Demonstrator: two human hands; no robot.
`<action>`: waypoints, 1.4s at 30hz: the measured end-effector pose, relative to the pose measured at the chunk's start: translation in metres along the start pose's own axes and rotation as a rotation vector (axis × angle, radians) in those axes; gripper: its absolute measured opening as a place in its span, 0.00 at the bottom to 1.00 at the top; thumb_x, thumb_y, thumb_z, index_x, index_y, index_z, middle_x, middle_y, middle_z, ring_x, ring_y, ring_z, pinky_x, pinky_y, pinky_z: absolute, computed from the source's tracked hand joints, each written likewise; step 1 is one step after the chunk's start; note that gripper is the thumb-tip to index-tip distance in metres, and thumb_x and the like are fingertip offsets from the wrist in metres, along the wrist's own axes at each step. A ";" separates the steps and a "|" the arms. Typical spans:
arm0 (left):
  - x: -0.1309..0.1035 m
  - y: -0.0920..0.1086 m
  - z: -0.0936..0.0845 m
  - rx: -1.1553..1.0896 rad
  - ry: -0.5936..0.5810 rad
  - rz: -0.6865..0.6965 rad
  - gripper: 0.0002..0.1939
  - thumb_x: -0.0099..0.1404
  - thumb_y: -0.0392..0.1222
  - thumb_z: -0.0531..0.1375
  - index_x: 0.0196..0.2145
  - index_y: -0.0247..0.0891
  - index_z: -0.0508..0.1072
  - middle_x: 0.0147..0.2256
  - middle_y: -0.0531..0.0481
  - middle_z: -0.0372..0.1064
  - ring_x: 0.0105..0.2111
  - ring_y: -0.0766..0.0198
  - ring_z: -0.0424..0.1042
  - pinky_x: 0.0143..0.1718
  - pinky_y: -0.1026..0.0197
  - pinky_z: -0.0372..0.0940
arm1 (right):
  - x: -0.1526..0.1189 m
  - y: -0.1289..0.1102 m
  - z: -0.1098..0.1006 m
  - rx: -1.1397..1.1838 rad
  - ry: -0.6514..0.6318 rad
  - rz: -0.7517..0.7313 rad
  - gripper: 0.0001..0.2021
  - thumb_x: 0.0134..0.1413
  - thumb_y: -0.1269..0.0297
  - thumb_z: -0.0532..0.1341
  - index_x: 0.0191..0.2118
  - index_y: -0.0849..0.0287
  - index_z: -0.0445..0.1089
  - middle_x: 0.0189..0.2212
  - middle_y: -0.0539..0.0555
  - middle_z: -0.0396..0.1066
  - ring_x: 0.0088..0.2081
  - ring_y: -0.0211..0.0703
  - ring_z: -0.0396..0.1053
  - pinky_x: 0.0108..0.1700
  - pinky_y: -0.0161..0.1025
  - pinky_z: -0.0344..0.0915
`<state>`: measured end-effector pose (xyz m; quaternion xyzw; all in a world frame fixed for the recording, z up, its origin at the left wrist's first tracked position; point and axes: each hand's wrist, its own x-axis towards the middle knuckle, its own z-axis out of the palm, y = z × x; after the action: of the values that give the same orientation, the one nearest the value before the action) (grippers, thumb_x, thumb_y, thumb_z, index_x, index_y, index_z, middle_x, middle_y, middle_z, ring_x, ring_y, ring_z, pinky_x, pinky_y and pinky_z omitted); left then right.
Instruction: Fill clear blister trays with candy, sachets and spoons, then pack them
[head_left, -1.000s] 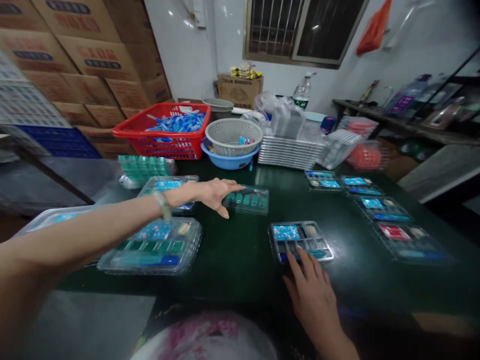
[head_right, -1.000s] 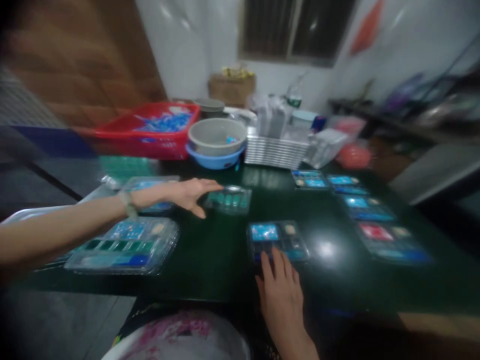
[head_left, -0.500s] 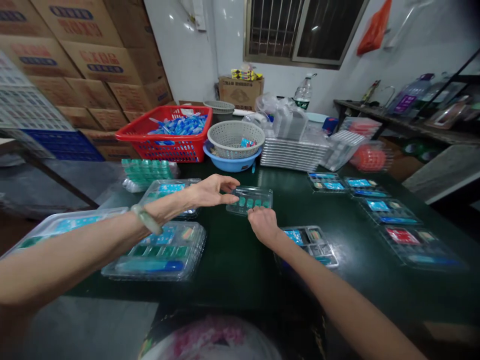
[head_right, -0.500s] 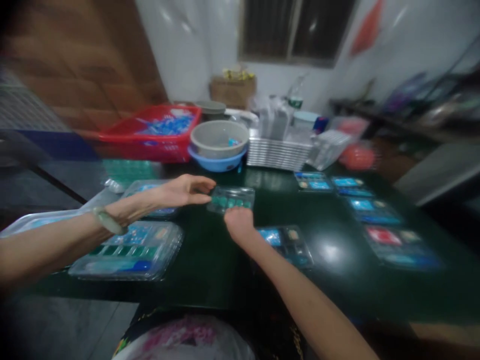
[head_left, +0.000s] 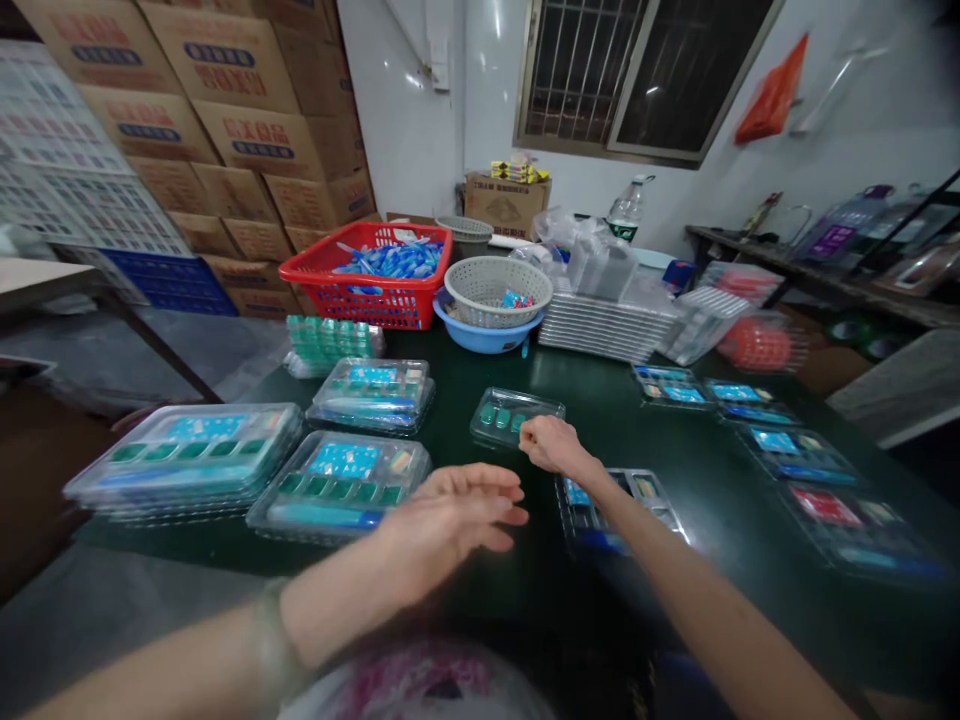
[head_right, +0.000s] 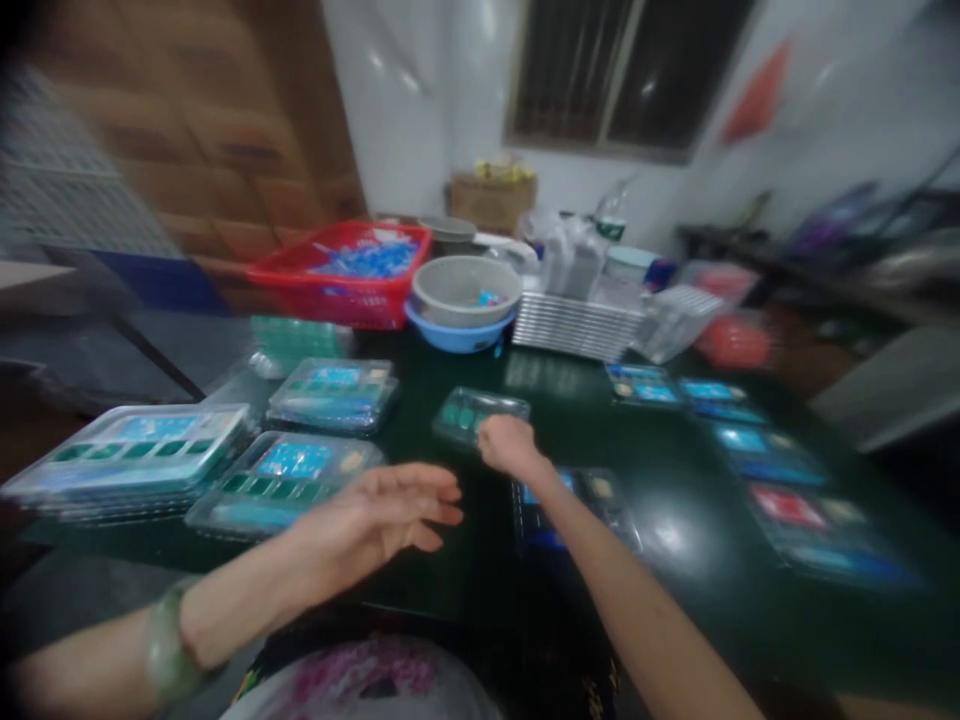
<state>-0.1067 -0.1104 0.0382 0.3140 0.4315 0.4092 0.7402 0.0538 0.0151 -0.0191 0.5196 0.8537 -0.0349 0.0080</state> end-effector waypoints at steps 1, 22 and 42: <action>0.002 -0.012 0.005 -0.029 0.029 0.023 0.13 0.49 0.34 0.65 0.35 0.37 0.73 0.43 0.40 0.69 0.41 0.54 0.71 0.34 0.59 0.65 | 0.001 0.000 -0.001 -0.002 -0.002 -0.005 0.10 0.54 0.65 0.53 0.30 0.57 0.71 0.31 0.51 0.73 0.33 0.38 0.70 0.28 0.31 0.54; 0.091 -0.032 0.006 -0.262 0.022 0.154 0.19 0.58 0.57 0.56 0.36 0.37 0.69 0.36 0.47 0.65 0.30 0.63 0.66 0.27 0.62 0.62 | -0.039 -0.025 -0.028 -0.061 0.198 -0.102 0.08 0.57 0.67 0.50 0.37 0.59 0.65 0.34 0.55 0.71 0.35 0.42 0.69 0.31 0.34 0.56; 0.047 -0.023 0.017 -0.391 -0.283 0.481 0.43 0.55 0.64 0.55 0.61 0.42 0.47 0.52 0.35 0.62 0.56 0.44 0.57 0.55 0.40 0.49 | -0.159 -0.070 -0.014 0.489 0.803 -0.114 0.05 0.56 0.71 0.53 0.37 0.59 0.65 0.26 0.51 0.65 0.30 0.38 0.63 0.32 0.36 0.58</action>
<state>-0.0702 -0.0822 0.0085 0.3127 0.1514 0.5994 0.7212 0.0649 -0.1574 0.0068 0.4308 0.7831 -0.0316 -0.4475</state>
